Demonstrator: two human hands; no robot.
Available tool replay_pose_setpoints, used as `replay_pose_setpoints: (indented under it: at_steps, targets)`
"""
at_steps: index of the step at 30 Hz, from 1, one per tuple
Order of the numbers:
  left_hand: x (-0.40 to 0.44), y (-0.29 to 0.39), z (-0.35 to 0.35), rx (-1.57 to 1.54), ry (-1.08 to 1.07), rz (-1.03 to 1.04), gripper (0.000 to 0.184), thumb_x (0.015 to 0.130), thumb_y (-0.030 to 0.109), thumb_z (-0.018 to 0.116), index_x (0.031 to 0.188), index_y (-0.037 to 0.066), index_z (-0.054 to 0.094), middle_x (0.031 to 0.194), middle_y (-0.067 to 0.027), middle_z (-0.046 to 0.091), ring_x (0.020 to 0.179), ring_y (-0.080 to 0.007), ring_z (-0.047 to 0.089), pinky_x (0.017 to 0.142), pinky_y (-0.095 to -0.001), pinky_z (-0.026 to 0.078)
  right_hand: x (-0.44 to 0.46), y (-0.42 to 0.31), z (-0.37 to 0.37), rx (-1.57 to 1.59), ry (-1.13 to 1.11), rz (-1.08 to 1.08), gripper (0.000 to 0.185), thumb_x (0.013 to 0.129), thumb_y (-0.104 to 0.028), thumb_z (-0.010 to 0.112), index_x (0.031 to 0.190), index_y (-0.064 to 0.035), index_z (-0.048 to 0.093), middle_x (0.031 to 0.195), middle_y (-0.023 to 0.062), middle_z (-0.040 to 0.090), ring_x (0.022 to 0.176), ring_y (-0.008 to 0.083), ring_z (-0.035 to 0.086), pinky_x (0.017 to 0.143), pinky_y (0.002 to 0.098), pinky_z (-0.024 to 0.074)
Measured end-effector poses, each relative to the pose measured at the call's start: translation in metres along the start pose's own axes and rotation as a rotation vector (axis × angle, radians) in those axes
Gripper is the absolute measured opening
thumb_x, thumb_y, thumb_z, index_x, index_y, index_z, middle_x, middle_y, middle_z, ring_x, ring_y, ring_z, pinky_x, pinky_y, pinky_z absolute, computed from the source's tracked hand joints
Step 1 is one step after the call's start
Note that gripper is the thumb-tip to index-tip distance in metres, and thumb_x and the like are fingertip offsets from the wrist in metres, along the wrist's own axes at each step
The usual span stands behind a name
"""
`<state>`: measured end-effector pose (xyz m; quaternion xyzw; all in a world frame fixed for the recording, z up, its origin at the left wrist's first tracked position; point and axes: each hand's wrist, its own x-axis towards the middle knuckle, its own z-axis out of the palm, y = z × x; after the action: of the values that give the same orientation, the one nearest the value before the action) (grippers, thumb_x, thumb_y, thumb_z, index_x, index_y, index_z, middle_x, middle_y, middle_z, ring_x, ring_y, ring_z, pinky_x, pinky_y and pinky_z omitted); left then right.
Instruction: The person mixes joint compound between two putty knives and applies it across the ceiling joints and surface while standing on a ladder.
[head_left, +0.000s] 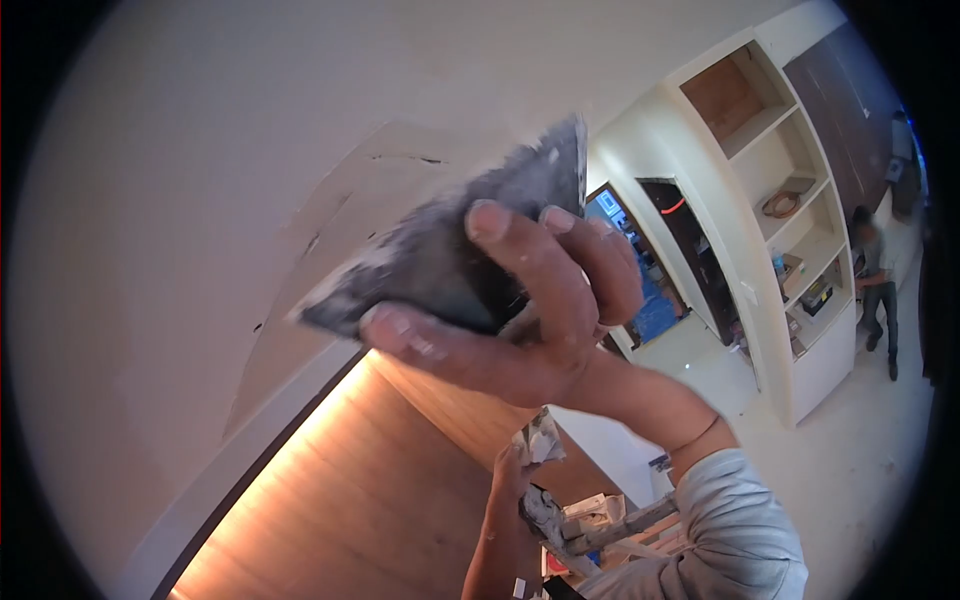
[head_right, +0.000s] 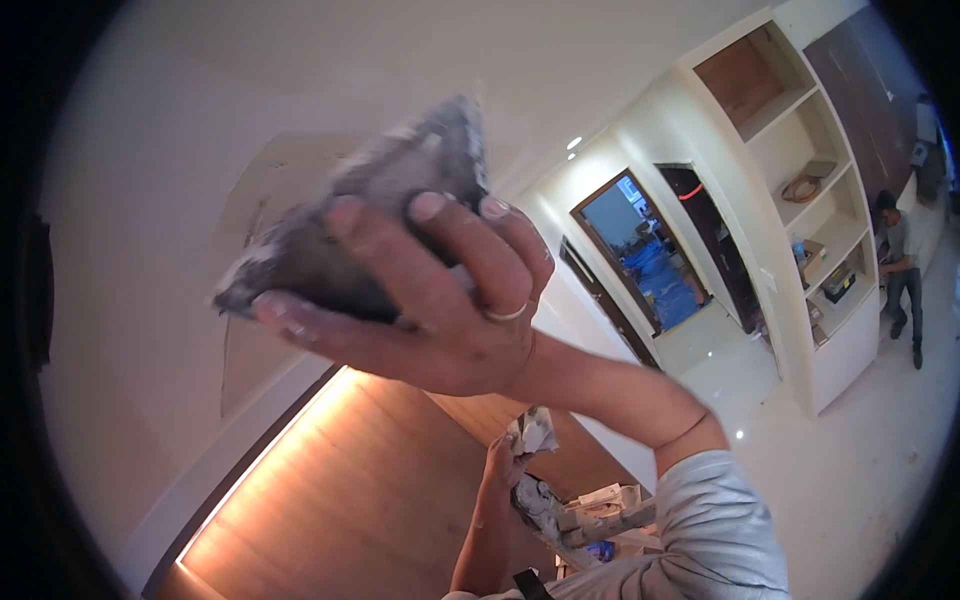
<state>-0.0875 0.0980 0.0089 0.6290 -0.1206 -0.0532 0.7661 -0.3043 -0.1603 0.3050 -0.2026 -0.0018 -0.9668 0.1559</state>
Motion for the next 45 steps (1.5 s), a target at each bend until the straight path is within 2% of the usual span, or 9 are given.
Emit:
replay_pose_setpoints:
  at_steps: [5, 9, 11, 17, 21, 29, 32, 37, 45]
  targets:
    - [0.020, -0.010, -0.014, -0.048, -0.019, -0.082, 0.035, 0.104, 0.020, 0.043, 0.124, -0.004, 0.058, 0.115, -0.0171, 0.067, 0.098, -0.0287, 0.070, 0.073, -0.0409, 0.062, 0.023, 0.002, 0.022, -0.133, 0.013, -0.174, 0.061, 0.088, -0.062, 0.065, 0.143, -0.0446, 0.047, 0.125, -0.0107, 0.062, 0.114, 0.0178, 0.049, 0.095, 0.0420, 0.0394]
    - [0.015, -0.009, -0.013, 0.011, -0.052, -0.068, 0.035, 0.104, 0.016, 0.037, 0.126, -0.004, 0.056, 0.117, -0.0176, 0.066, 0.101, -0.0297, 0.069, 0.079, -0.0420, 0.062, 0.003, 0.028, 0.044, -0.264, -0.012, -0.282, 0.072, 0.085, -0.066, 0.066, 0.149, -0.0486, 0.039, 0.139, -0.0067, 0.051, 0.122, 0.0232, 0.046, 0.099, 0.0496, 0.0436]
    - [0.005, -0.004, -0.002, 0.009, -0.023, -0.053, 0.035, 0.104, 0.017, 0.038, 0.126, -0.003, 0.056, 0.116, -0.0168, 0.066, 0.101, -0.0297, 0.069, 0.076, -0.0413, 0.061, -0.023, 0.061, 0.062, -0.272, -0.031, -0.347, 0.067, 0.079, -0.063, 0.073, 0.140, -0.0522, 0.048, 0.139, -0.0041, 0.051, 0.127, 0.0250, 0.043, 0.102, 0.0493, 0.0423]
    - [0.015, -0.009, -0.019, -0.006, -0.074, -0.089, 0.034, 0.104, 0.019, 0.040, 0.124, -0.002, 0.057, 0.114, -0.0153, 0.067, 0.100, -0.0283, 0.069, 0.072, -0.0391, 0.061, -0.054, 0.138, 0.001, -0.378, -0.673, -0.477, 0.049, 0.089, -0.043, 0.070, 0.136, -0.0497, 0.056, 0.138, -0.0032, 0.051, 0.125, 0.0242, 0.043, 0.104, 0.0485, 0.0450]
    - [0.016, -0.006, -0.014, -0.037, -0.153, -0.090, 0.033, 0.103, 0.019, 0.043, 0.123, -0.002, 0.058, 0.112, -0.0145, 0.068, 0.095, -0.0272, 0.071, 0.070, -0.0376, 0.062, -0.038, 0.117, -0.007, -0.166, -0.234, -0.486, 0.038, 0.074, -0.045, 0.086, 0.109, -0.0481, 0.070, 0.127, -0.0022, 0.061, 0.116, 0.0225, 0.049, 0.109, 0.0437, 0.0363]
    - [0.001, 0.003, -0.001, -0.088, -0.129, -0.013, 0.031, 0.101, 0.015, 0.045, 0.122, -0.004, 0.058, 0.110, -0.0153, 0.068, 0.091, -0.0279, 0.071, 0.068, -0.0399, 0.063, 0.009, 0.065, 0.055, -0.188, 0.145, -0.479, 0.056, 0.082, -0.068, 0.069, 0.134, -0.0586, 0.052, 0.129, -0.0120, 0.056, 0.123, 0.0198, 0.046, 0.109, 0.0497, 0.0413]
    - [0.004, 0.000, 0.000, -0.117, -0.146, -0.010, 0.031, 0.100, 0.015, 0.047, 0.123, -0.003, 0.058, 0.112, -0.0146, 0.068, 0.094, -0.0276, 0.071, 0.069, -0.0401, 0.062, 0.008, 0.072, 0.063, -0.238, 0.134, -0.553, 0.053, 0.078, -0.065, 0.075, 0.128, -0.0616, 0.057, 0.132, -0.0045, 0.053, 0.122, 0.0270, 0.045, 0.103, 0.0439, 0.0423]
    - [0.012, -0.006, -0.012, -0.126, -0.181, -0.034, 0.033, 0.100, 0.015, 0.045, 0.125, -0.003, 0.056, 0.112, -0.0144, 0.067, 0.095, -0.0270, 0.070, 0.070, -0.0402, 0.061, -0.058, 0.122, 0.084, -0.327, -0.026, -0.604, 0.057, 0.086, -0.064, 0.066, 0.140, -0.0598, 0.045, 0.136, -0.0065, 0.048, 0.133, 0.0242, 0.038, 0.113, 0.0461, 0.0387]
    - [0.012, -0.010, -0.015, -0.097, -0.197, 0.006, 0.035, 0.101, 0.015, 0.042, 0.126, -0.005, 0.055, 0.114, -0.0162, 0.067, 0.094, -0.0281, 0.070, 0.071, -0.0406, 0.061, -0.091, 0.138, 0.028, -0.248, -0.484, -0.442, 0.056, 0.085, -0.025, 0.067, 0.136, -0.0445, 0.058, 0.140, 0.0022, 0.049, 0.127, 0.0254, 0.042, 0.107, 0.0477, 0.0415]
